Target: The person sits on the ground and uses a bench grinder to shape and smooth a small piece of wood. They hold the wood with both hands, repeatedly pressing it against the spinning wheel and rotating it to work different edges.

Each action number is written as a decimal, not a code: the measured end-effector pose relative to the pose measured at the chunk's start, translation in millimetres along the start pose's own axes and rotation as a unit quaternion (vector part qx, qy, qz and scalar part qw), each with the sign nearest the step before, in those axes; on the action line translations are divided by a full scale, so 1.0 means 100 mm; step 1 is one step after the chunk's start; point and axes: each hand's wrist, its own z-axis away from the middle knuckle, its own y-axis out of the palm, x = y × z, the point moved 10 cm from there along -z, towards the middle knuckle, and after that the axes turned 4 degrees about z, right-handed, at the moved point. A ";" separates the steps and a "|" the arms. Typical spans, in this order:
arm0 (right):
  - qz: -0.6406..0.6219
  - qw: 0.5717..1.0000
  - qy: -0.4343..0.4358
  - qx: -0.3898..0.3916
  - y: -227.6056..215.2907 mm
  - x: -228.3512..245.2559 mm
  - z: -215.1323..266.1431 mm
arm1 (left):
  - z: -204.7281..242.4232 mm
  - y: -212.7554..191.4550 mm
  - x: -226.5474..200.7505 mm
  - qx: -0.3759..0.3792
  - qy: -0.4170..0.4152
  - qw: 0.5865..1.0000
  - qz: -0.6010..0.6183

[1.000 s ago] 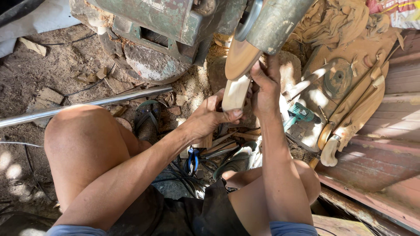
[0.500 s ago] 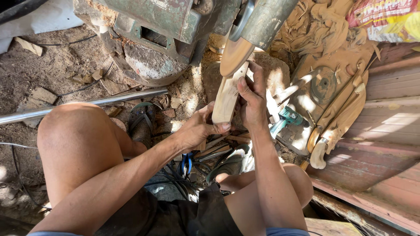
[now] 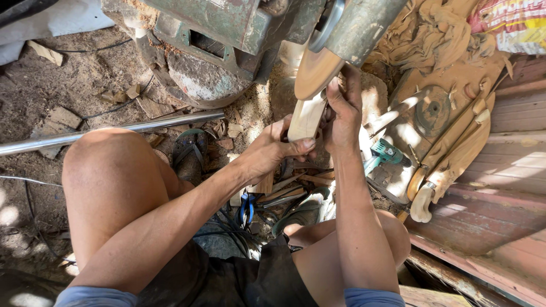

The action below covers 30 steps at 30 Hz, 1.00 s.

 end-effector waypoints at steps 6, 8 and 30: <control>-0.044 0.998 0.041 -0.028 -0.14 -0.17 -0.07 | -0.11 -0.01 -0.02 -0.003 -0.011 1.000 -0.020; -0.071 0.996 0.038 -0.028 -0.15 -0.19 -0.11 | -0.13 -0.02 -0.04 -0.003 -0.008 1.000 -0.024; 0.010 0.997 0.014 -0.081 -0.26 -0.10 -0.09 | -0.08 0.06 0.05 -0.039 0.013 0.999 -0.022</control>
